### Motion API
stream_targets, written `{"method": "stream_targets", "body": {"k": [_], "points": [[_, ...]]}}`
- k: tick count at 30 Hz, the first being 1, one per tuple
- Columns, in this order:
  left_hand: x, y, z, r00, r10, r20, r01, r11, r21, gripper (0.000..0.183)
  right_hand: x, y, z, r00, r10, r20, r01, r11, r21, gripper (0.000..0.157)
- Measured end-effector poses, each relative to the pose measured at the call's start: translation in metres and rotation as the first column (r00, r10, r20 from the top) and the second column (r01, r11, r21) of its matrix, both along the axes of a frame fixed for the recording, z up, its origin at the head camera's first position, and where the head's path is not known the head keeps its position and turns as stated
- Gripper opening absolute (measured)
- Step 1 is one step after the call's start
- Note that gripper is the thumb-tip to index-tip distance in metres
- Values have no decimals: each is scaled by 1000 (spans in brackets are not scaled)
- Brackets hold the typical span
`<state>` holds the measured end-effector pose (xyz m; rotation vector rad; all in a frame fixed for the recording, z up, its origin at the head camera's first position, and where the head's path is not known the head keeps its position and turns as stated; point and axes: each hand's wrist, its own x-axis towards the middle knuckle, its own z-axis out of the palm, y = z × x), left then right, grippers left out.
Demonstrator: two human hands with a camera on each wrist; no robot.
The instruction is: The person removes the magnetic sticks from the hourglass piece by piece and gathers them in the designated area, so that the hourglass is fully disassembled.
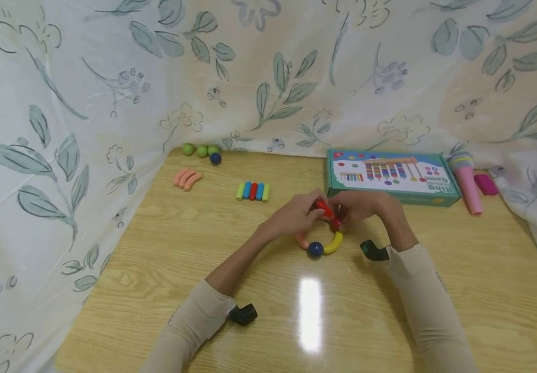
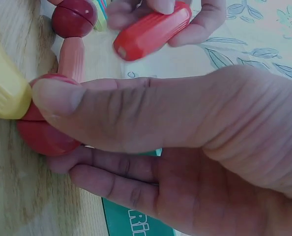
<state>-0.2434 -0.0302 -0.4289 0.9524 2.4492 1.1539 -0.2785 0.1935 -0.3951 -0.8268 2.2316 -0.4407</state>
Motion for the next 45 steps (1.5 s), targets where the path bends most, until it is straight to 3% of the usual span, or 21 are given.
{"method": "stream_targets", "body": {"k": [3,6,8,10,13,15,20,23,26,30,33,36,38,39,41,43,44,45], "points": [[-7,-11,3,996,68,-59,-69,997,-26,25,1,0,-1,1000,-20,16,20,1000,1,21],[-13,-24,5,979,153,-138,-168,981,-98,32,2,-1,-2,1000,-24,19,24,1000,-6,21],[-17,-32,5,953,188,-237,-233,956,-177,35,2,-1,-2,1000,-21,17,21,1000,-6,22],[-21,-39,4,916,190,-353,-292,920,-262,36,3,-1,-1,1000,-18,12,18,1000,-3,22],[-26,-44,-2,844,146,-516,-370,854,-364,36,3,0,1,1000,-19,7,19,1000,2,22],[-29,-46,-8,811,123,-572,-396,835,-381,36,3,0,3,1000,-23,2,23,1000,8,22],[-34,-49,-21,766,124,-631,-443,812,-379,32,2,0,3,1000,-21,6,21,1000,8,22],[-35,-50,-23,745,140,-652,-492,776,-395,22,2,-1,2,1000,-18,6,18,1000,3,22],[-36,-52,-25,763,190,-618,-512,761,-398,25,1,-2,2,1000,-8,2,8,1000,-1,23],[-38,-55,-26,787,288,-546,-529,770,-356,39,2,-1,2,1000,-17,7,17,1000,6,23],[-39,-58,-26,776,320,-544,-549,766,-333,38,2,0,2,1000,-27,9,27,1000,12,22],[-39,-60,-26,764,306,-568,-553,764,-332,34,3,1,1,1000,-16,-1,16,1000,8,22],[-39,-60,-25,771,292,-566,-534,781,-324,34,3,1,1,1000,0,-9,0,1000,0,22],[-38,-59,-24,790,283,-545,-506,802,-318,35,3,1,1,1000,6,-12,-6,1000,-2,22],[-37,-57,-21,854,226,-468,-395,868,-302,35,3,1,0,1000,18,-20,-18,1000,-3,21],[-35,-53,-17,932,117,-344,-220,935,-277,39,3,1,1,999,22,-31,-22,1000,6,20],[-35,-49,-14,961,45,-274,-121,957,-265,41,3,2,2,999,22,-38,-22,1000,17,20],[-34,-46,-13,978,-31,-207,-24,966,-257,44,3,3,2,999,17,-47,-15,999,32,19]]}}
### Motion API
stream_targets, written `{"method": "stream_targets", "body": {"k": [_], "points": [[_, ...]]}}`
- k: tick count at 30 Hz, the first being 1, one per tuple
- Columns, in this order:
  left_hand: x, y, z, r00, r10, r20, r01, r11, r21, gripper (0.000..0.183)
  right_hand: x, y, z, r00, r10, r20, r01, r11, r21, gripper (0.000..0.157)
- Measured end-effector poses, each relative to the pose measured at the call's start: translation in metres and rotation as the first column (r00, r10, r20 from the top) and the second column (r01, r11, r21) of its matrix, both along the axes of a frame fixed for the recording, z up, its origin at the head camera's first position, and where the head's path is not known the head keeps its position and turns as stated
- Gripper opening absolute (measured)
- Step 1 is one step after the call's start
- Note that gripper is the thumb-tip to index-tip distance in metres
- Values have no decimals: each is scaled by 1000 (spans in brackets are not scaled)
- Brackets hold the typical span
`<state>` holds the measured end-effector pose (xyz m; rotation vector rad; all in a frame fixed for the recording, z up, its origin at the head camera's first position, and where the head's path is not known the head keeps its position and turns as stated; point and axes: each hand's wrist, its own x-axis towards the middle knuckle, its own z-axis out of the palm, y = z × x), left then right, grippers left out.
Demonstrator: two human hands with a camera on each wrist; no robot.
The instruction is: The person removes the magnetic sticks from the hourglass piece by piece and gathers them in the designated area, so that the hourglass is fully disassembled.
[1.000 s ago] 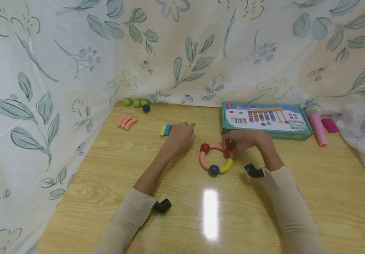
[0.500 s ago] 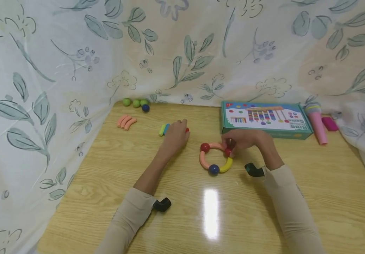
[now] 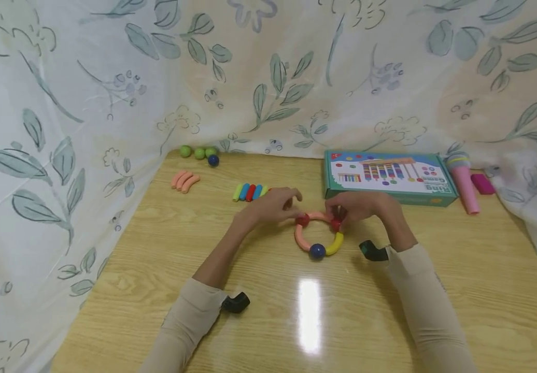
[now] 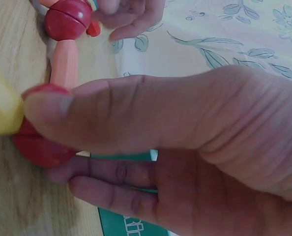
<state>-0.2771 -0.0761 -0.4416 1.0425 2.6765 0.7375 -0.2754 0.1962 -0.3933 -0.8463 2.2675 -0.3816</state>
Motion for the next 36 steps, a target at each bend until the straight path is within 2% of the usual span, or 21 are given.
{"method": "stream_targets", "body": {"k": [2,3,6,11,14,17,20,21,22,25,28,31,36], "points": [[3,6,3,986,-140,94,140,990,-1,48,1,1,2,1000,-8,-25,9,1000,28,20],[4,9,4,975,-185,126,187,982,-5,49,2,1,3,999,-13,-37,14,999,42,20],[8,16,4,955,-247,167,256,966,-33,45,5,1,6,998,-31,-62,36,996,79,22],[11,19,2,957,-232,173,241,970,-34,39,10,-9,11,992,-40,-116,49,996,74,20],[12,17,1,960,-224,166,229,973,-14,39,13,-21,11,987,-36,-159,44,998,41,34],[12,16,-2,962,-222,157,224,975,10,40,20,-37,9,979,10,-205,11,994,105,48],[11,17,-5,966,-218,142,217,976,18,43,31,-55,6,968,10,-252,53,969,242,55],[11,17,-6,967,-214,140,214,977,17,43,36,-60,5,963,9,-269,71,955,286,54],[11,17,-6,968,-209,136,209,978,14,44,40,-65,5,959,-28,-282,119,944,308,54],[12,18,-7,973,-196,119,198,980,-3,42,51,-75,3,940,-69,-334,184,927,326,37],[13,19,-7,976,-191,109,192,981,-5,39,58,-81,3,930,-106,-351,216,932,292,23],[13,19,-8,975,-195,109,196,981,3,36,61,-82,3,930,-161,-332,253,932,258,23],[13,21,-7,973,-212,86,213,977,1,31,61,-81,5,932,-185,-312,266,933,241,16]]}}
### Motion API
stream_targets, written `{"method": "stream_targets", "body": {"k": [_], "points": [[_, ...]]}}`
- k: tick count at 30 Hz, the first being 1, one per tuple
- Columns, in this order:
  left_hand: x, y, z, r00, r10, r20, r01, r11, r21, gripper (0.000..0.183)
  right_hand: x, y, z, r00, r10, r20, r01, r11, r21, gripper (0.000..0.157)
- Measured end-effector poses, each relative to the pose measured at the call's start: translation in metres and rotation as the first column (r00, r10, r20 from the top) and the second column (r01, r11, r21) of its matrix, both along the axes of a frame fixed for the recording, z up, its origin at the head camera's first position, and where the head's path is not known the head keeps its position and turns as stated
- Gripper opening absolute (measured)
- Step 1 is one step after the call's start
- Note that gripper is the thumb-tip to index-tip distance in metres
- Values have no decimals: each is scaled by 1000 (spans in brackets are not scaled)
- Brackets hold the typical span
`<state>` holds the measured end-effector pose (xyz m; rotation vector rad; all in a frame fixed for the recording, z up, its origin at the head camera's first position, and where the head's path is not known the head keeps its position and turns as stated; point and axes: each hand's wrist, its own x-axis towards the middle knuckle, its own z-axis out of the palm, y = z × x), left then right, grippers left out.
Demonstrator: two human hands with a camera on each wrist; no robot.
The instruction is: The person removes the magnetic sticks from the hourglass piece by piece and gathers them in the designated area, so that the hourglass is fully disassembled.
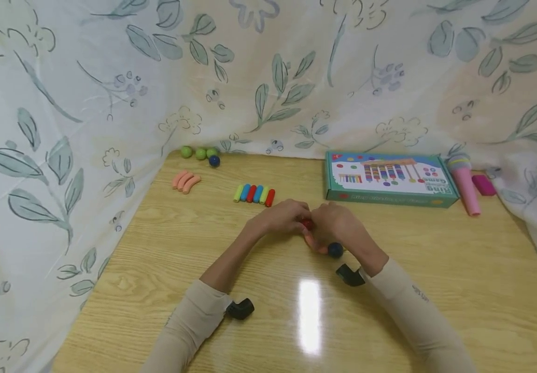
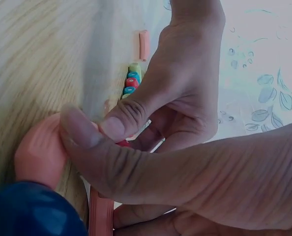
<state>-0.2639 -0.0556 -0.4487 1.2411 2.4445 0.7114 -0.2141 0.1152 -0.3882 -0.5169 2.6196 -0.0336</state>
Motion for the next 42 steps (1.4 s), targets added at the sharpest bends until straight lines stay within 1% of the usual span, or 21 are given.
{"method": "stream_targets", "body": {"k": [4,8,11,12,15,17,19,21,23,26,29,32,33,35,36,38,39,40,42], "points": [[1,2,3,1000,-18,-24,17,1000,-13,29,-3,1,2,999,-10,31,9,1000,21,11],[3,2,5,999,-16,-28,15,999,-34,30,-5,2,1,997,-31,74,30,999,20,12],[3,1,6,999,-20,-30,18,998,-57,33,-6,3,0,993,-39,109,37,999,15,5],[3,1,7,999,-23,-26,21,998,-66,34,-6,3,0,992,-38,122,37,999,18,5],[0,-6,13,1000,-15,-26,13,996,-92,35,-7,2,0,993,19,115,-27,997,66,8],[-2,-14,20,1000,21,-16,-22,996,-86,35,-8,0,0,994,55,97,-65,993,100,8],[-5,-24,26,997,78,-10,-79,996,-48,33,-9,-1,0,994,81,74,-90,988,127,12],[-9,-34,32,992,127,-19,-127,992,3,31,-9,-2,-1,995,57,83,-67,990,127,15],[-13,-43,35,987,156,-45,-154,987,40,30,-10,-2,0,994,27,107,-39,993,113,14],[-22,-57,37,980,185,-71,-182,982,52,28,-9,-1,1,989,20,148,-33,995,91,15],[-33,-72,39,966,243,-90,-241,970,34,27,-8,1,2,983,80,165,-96,991,90,21],[-49,-89,41,933,338,-119,-337,941,36,26,-7,3,1,982,98,161,-112,991,78,20],[-55,-95,42,920,366,-139,-364,930,43,26,-7,3,1,982,110,154,-123,989,82,20],[-68,-107,42,886,429,-174,-424,903,65,28,-6,4,1,984,101,144,-110,992,62,19],[-75,-112,41,863,466,-195,-461,885,72,28,-6,4,1,986,92,136,-99,994,47,19],[-87,-122,39,813,531,-241,-528,845,79,31,-5,4,0,987,101,124,-106,994,33,20],[-92,-126,37,786,561,-261,-562,823,77,33,-5,4,0,988,94,124,-98,995,26,20],[-97,-130,35,762,584,-279,-589,805,74,35,-5,4,1,989,78,126,-81,996,19,20],[-106,-135,30,726,609,-319,-626,778,60,39,-4,5,1,990,64,123,-68,997,24,21]]}}
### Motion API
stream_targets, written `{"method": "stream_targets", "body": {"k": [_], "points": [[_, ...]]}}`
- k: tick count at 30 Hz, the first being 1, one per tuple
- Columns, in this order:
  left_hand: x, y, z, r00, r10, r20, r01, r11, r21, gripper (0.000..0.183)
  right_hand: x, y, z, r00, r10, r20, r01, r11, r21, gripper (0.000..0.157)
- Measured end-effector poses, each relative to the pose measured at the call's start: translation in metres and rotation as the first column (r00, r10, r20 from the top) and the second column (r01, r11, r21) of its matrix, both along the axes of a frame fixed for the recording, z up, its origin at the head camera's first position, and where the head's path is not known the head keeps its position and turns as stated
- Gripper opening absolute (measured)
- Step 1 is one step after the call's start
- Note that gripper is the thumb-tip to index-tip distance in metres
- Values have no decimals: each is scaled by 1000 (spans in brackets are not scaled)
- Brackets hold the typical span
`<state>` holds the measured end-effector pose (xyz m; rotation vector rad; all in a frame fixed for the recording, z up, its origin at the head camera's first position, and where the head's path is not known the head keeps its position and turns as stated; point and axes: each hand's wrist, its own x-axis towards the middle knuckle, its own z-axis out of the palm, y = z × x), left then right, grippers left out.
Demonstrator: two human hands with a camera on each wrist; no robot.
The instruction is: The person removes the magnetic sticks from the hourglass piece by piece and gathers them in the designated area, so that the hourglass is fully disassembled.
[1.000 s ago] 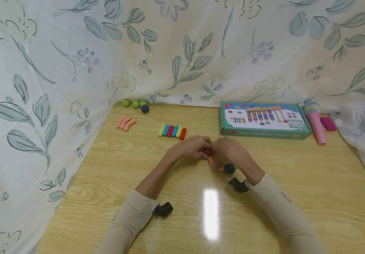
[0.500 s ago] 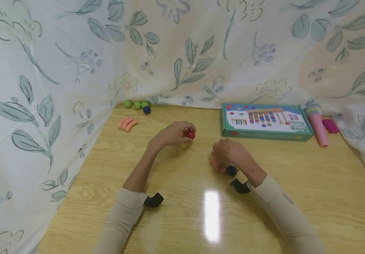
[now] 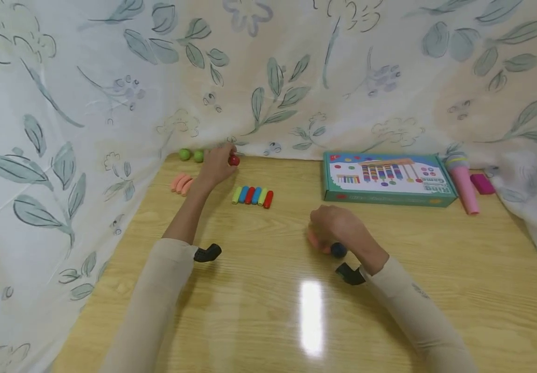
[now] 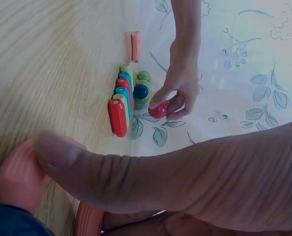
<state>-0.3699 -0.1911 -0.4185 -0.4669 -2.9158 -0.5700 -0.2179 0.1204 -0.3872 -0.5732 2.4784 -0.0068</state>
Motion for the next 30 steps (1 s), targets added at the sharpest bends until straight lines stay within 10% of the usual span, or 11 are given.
{"method": "stream_targets", "body": {"k": [21,30], "points": [[-27,-23,-18,995,67,-76,-76,990,-116,31,0,-5,1,999,-13,-33,13,1000,28,19],[3,10,-5,983,-21,-184,2,995,-98,43,-6,3,2,997,81,-13,-81,996,34,17]]}}
